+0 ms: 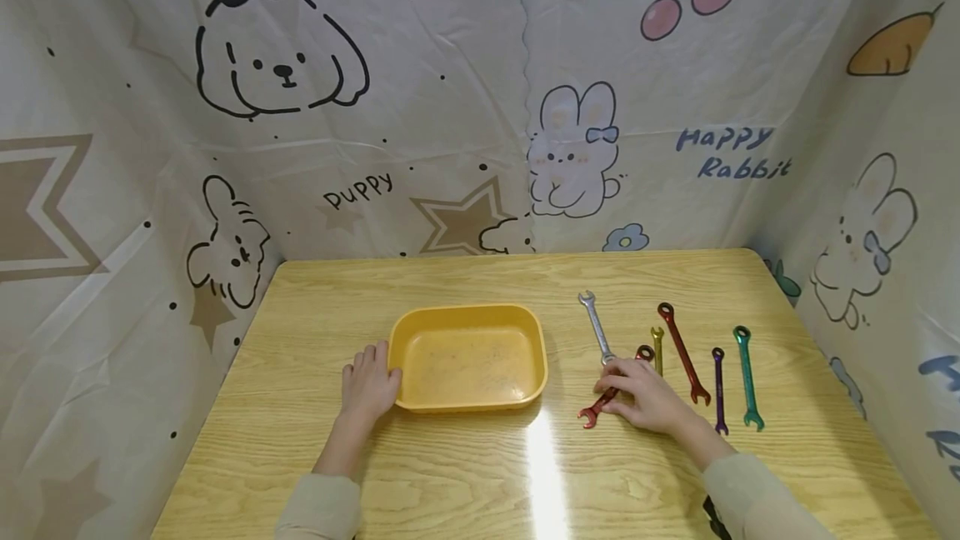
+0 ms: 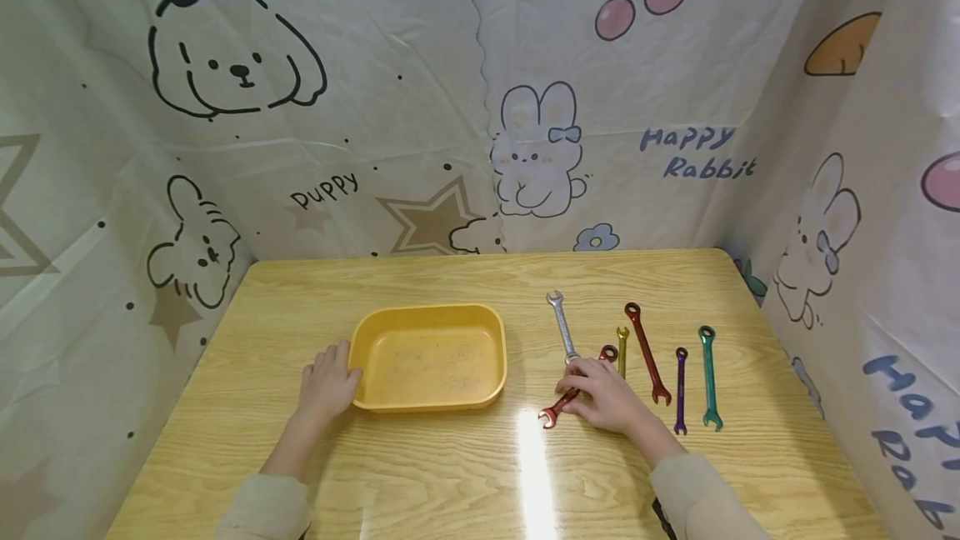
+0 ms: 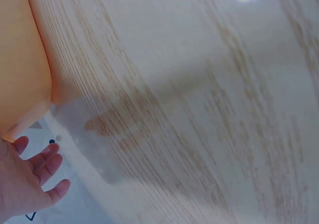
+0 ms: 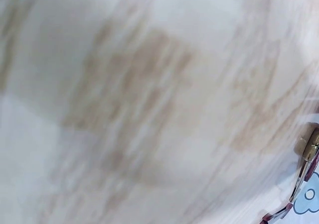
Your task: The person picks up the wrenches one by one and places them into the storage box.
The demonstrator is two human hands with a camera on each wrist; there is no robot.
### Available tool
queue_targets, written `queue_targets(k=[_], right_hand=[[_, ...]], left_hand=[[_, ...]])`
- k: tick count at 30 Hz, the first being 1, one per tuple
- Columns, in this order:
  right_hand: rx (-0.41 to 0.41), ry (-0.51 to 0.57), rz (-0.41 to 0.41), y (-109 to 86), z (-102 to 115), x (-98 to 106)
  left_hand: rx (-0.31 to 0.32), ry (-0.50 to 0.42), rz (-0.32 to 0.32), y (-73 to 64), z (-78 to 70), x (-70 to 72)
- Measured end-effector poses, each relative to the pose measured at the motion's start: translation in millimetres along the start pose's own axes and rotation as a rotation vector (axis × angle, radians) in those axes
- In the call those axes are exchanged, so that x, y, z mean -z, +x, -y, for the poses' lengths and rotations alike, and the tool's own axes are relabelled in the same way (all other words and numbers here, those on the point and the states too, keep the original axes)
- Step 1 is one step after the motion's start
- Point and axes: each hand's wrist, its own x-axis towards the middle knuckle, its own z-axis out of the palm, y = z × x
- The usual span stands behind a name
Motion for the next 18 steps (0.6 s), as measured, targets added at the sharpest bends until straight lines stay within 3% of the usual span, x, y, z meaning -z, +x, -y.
queue_targets(k=[18], right_hand=[[-0.001, 0.070, -0.091, -0.9, 2.2, -1.9]], left_hand=[[0.003, 0.001, 0.006, -0.1, 0.1, 0.9]])
